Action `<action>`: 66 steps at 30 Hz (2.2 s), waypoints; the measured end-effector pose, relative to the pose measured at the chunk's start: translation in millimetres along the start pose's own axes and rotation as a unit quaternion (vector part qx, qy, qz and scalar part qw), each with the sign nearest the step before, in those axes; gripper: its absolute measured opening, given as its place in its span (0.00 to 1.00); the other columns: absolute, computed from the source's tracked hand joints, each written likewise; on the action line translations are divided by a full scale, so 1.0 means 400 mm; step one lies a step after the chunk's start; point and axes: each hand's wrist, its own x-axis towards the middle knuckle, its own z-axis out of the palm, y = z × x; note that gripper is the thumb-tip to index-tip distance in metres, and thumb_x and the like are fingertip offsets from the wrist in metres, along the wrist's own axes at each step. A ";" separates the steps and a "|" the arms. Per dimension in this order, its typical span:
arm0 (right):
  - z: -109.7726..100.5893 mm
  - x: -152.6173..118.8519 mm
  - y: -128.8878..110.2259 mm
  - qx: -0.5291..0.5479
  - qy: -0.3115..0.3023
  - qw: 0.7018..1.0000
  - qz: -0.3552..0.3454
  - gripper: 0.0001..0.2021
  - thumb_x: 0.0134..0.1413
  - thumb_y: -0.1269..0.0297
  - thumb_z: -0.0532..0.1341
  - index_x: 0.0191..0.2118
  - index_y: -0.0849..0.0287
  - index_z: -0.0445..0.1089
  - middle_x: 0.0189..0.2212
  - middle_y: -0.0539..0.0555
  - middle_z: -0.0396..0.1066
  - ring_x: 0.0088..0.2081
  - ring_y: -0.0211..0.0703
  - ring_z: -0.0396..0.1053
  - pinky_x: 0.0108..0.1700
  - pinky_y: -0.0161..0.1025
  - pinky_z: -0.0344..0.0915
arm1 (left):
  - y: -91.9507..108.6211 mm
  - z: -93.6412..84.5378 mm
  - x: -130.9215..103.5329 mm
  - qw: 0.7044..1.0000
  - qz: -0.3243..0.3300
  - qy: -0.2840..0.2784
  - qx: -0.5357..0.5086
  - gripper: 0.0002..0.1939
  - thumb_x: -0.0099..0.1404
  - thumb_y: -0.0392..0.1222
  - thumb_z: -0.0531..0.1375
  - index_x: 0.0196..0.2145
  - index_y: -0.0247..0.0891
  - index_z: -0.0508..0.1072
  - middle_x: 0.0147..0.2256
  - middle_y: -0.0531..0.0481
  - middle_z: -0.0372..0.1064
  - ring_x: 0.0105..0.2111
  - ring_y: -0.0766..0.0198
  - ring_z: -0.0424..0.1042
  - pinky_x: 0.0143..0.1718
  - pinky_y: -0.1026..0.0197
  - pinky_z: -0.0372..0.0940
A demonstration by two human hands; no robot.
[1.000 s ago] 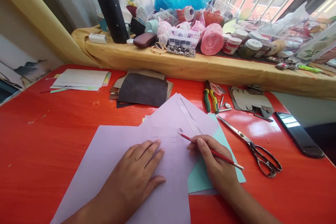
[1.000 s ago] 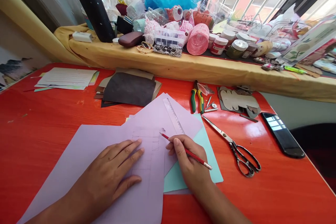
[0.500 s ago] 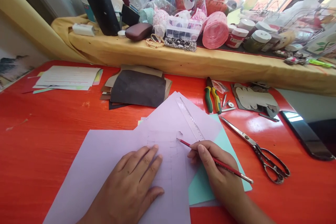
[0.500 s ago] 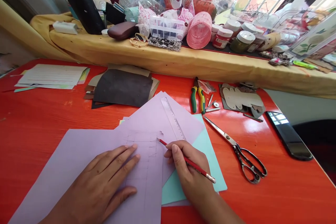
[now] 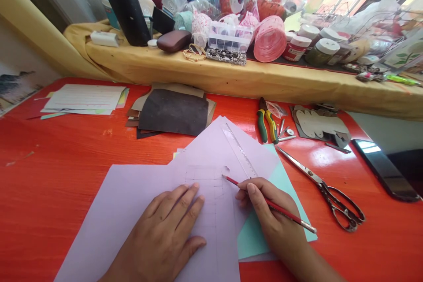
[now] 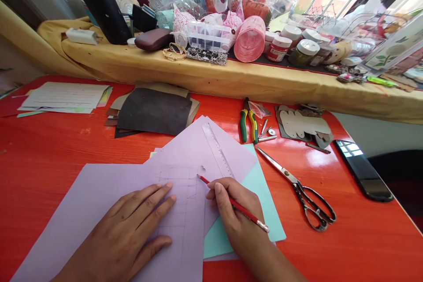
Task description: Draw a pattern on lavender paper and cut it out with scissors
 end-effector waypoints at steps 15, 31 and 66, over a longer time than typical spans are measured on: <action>-0.002 -0.004 0.001 0.002 -0.007 1.000 0.016 0.15 0.79 0.57 0.59 0.40 0.49 0.81 0.31 0.47 0.84 0.32 0.40 0.80 0.35 0.31 0.75 | 0.008 0.002 -0.002 1.000 -0.017 -0.007 -0.011 0.22 0.86 0.49 0.50 0.61 0.36 0.78 0.64 0.41 0.78 0.61 0.48 0.74 0.62 0.45 0.61; -0.002 -0.003 0.002 0.002 -0.007 1.000 0.017 0.16 0.79 0.57 0.59 0.39 0.51 0.81 0.30 0.49 0.84 0.31 0.41 0.80 0.34 0.31 0.75 | 0.006 0.001 0.000 1.000 -0.007 -0.008 -0.010 0.22 0.86 0.48 0.51 0.62 0.35 0.78 0.64 0.39 0.78 0.60 0.48 0.74 0.61 0.45 0.60; -0.004 -0.005 -0.008 0.051 0.017 0.998 0.023 0.17 0.79 0.52 0.61 0.38 0.52 0.81 0.29 0.51 0.83 0.31 0.45 0.81 0.33 0.34 0.77 | 0.005 -0.001 -0.001 1.000 0.003 -0.010 0.000 0.21 0.85 0.48 0.53 0.62 0.35 0.78 0.64 0.40 0.78 0.60 0.48 0.75 0.61 0.46 0.62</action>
